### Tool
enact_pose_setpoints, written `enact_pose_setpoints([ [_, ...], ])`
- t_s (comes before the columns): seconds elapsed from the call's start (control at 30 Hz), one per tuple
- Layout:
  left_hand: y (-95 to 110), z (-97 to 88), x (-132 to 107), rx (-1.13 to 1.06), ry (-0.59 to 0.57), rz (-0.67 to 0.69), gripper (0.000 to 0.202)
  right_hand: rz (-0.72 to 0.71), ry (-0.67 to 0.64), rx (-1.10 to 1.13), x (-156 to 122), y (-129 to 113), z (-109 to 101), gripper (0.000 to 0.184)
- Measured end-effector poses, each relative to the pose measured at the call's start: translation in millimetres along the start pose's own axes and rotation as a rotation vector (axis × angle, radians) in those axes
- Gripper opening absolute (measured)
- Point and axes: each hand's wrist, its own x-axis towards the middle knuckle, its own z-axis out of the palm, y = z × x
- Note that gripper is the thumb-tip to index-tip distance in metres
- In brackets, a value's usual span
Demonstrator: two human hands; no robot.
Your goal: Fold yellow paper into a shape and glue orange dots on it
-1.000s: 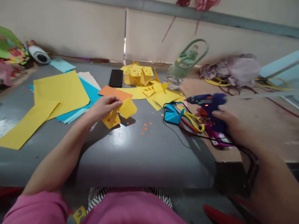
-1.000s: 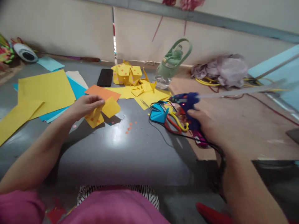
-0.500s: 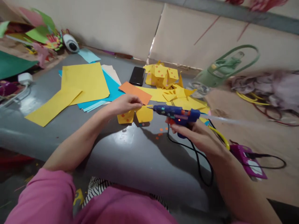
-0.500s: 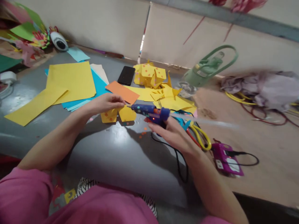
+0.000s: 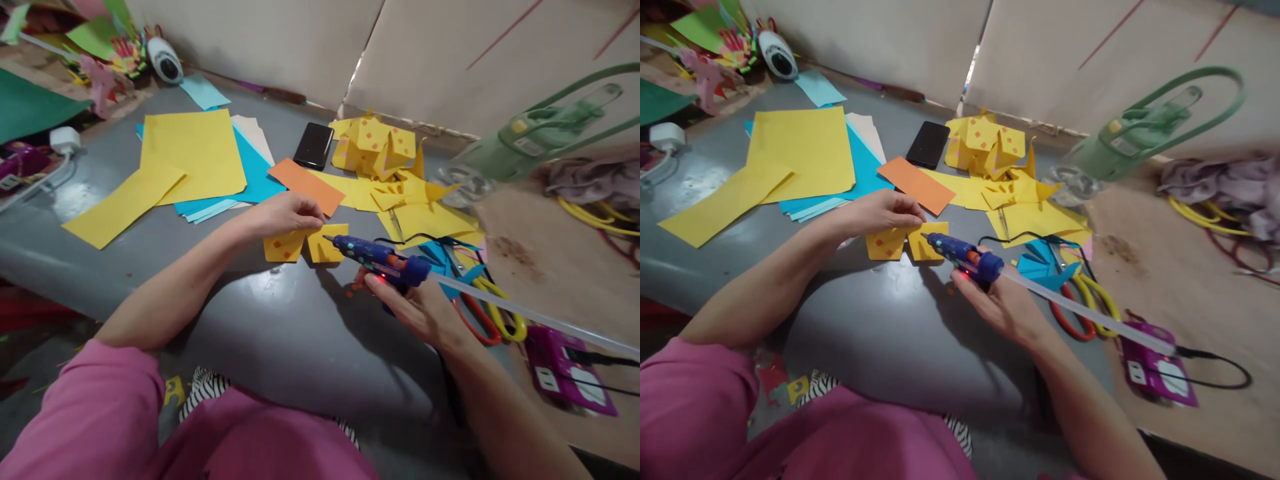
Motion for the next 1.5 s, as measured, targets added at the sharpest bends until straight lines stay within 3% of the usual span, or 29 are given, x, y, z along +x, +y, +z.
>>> enact_pose_setpoints([
  [0.33,6.4,-32.8,-19.0,0.276,-0.080,-0.037,0.048,0.022,0.083,0.082,-0.5,4.9,1.9,0.027],
  [0.47,14.8,-33.8,-28.4,0.435,-0.223,-0.158,0.048,-0.018,0.071,0.053,-0.5,5.7,2.9,0.027],
  [0.57,16.4,-29.2,-28.5,0.521,-0.260,-0.228,0.046,-0.037,0.066,0.029,1.3,6.8,3.8,0.024],
  [0.87,15.2,-17.1,-18.3,0.485,-0.235,-0.078,0.033,-0.020,0.043,0.084,1.6,13.1,8.0,0.026],
  [1.23,14.6,-16.0,-17.8,0.330,-0.189,-0.064,0.041,-0.073,0.103,0.026,-0.6,8.2,5.6,0.022],
  [1.5,16.1,-14.2,-17.7,0.295,-0.211,-0.059,0.041,-0.090,0.067,-0.002,-1.5,4.5,6.6,0.024],
])
